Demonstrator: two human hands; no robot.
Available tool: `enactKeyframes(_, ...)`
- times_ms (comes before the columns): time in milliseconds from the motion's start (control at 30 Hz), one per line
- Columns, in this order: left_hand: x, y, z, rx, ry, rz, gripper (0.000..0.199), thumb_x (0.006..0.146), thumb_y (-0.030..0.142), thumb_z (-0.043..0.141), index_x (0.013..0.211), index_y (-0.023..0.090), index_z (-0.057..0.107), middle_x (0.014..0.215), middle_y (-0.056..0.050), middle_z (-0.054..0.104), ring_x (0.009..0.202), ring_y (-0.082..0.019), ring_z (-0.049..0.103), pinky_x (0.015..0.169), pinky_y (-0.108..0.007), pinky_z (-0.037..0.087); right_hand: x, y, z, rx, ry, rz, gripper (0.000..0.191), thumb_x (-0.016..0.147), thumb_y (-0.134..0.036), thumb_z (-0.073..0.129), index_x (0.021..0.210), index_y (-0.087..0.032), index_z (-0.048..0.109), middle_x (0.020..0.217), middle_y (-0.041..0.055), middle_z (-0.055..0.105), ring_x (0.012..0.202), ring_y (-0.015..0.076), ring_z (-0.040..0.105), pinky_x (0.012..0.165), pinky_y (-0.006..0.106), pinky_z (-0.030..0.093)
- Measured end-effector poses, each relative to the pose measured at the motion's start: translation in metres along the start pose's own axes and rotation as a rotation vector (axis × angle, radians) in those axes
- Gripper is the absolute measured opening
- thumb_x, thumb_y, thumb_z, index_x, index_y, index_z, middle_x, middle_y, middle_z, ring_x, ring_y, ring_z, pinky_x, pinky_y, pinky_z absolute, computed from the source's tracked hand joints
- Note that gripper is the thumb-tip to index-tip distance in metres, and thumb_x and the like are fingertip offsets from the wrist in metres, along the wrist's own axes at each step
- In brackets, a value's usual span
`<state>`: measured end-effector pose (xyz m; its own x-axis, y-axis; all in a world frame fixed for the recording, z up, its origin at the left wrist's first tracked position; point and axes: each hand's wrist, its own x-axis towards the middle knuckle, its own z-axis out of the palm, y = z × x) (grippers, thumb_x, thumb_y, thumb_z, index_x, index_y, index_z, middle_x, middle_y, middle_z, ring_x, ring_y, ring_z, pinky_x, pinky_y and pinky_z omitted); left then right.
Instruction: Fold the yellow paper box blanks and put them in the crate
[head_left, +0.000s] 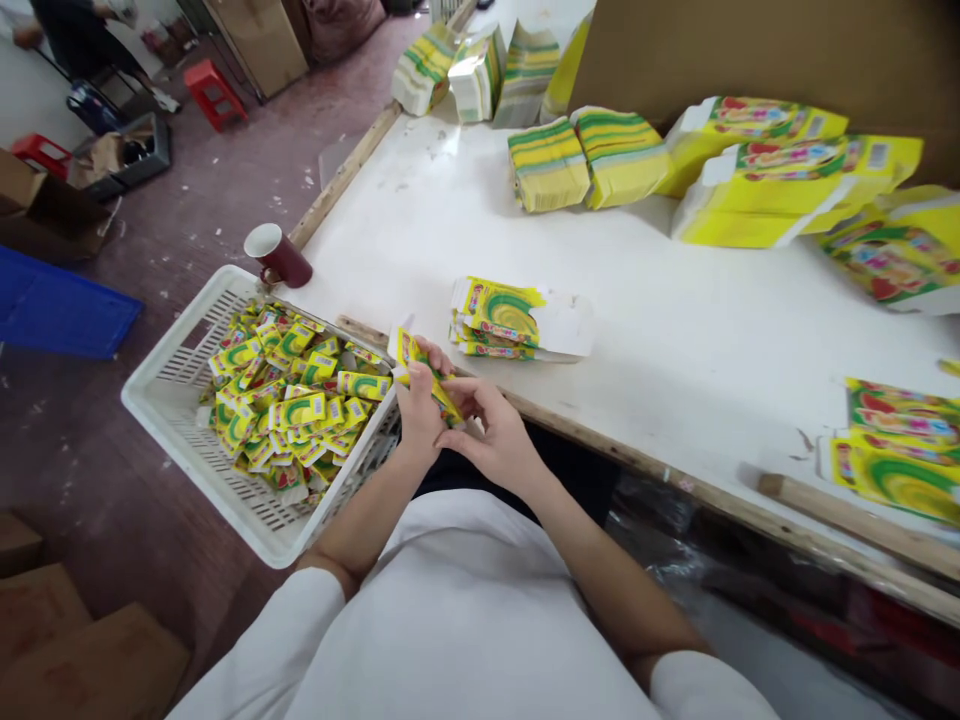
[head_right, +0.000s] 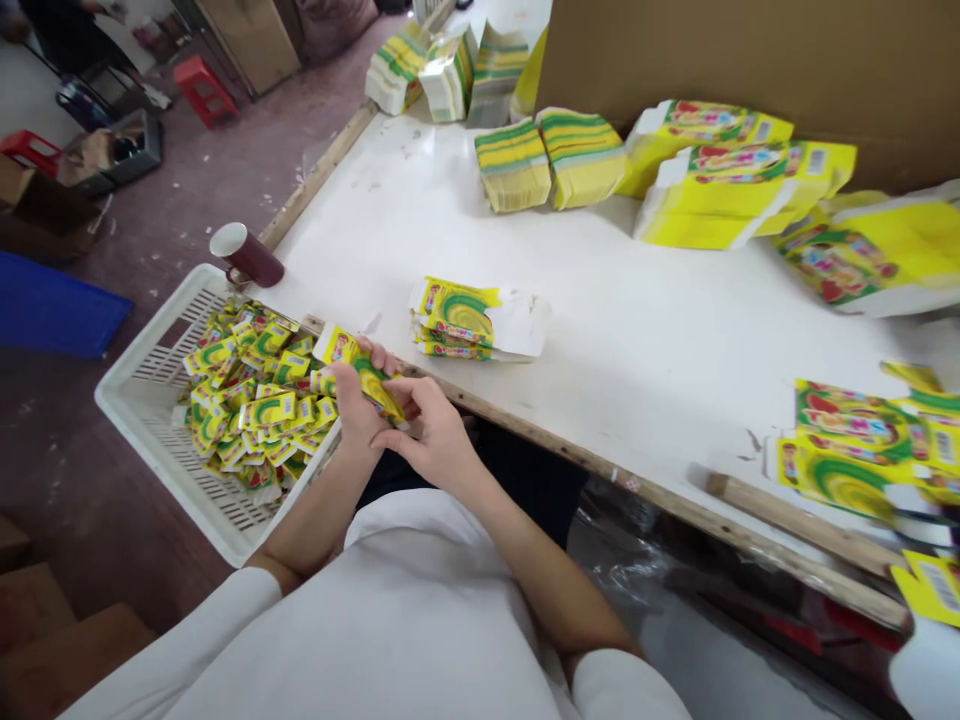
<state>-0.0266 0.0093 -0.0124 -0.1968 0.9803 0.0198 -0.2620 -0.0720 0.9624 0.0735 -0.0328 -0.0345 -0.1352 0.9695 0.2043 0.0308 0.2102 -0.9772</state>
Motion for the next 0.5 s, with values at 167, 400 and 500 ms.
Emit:
enactKeyframes(167, -0.004, -0.007, -0.021, 0.002, -0.073, -0.018, 0.066, 0.066, 0.083, 0.061, 0.096, 0.025, 0.067, 0.096, -0.004, 0.068, 0.091, -0.019, 0.065, 0.085, -0.032, 0.055, 0.009, 0.005, -0.017, 0.068, 0.097, 0.014, 0.026, 0.085, -0.043, 0.071, 0.101, -0.023, 0.065, 0.090, 0.0024, 0.064, 0.078, 0.0180, 0.062, 0.071, 0.034, 0.054)
enactKeyframes(400, 0.021, 0.021, -0.065, 0.241, -0.367, 0.038, 0.073, 0.065, 0.076, 0.069, 0.112, 0.021, 0.070, 0.112, -0.011, 0.073, 0.108, -0.029, 0.067, 0.096, -0.041, 0.052, 0.007, 0.004, -0.047, -0.388, 0.230, -0.225, 0.012, 0.090, -0.025, 0.065, 0.084, -0.029, 0.075, 0.079, 0.0015, 0.067, 0.074, 0.0188, 0.061, 0.071, 0.037, 0.051)
enactKeyframes(500, 0.027, 0.041, -0.067, 0.474, -0.626, 0.086, 0.108, 0.048, 0.079, 0.076, 0.137, 0.022, 0.054, 0.139, -0.017, 0.057, 0.133, -0.038, 0.051, 0.111, -0.049, 0.041, 0.006, 0.003, -0.049, -0.617, 0.181, -0.341, 0.022, 0.092, -0.021, 0.061, 0.088, -0.036, 0.076, 0.081, 0.0007, 0.070, 0.082, 0.0215, 0.062, 0.091, 0.047, 0.047)
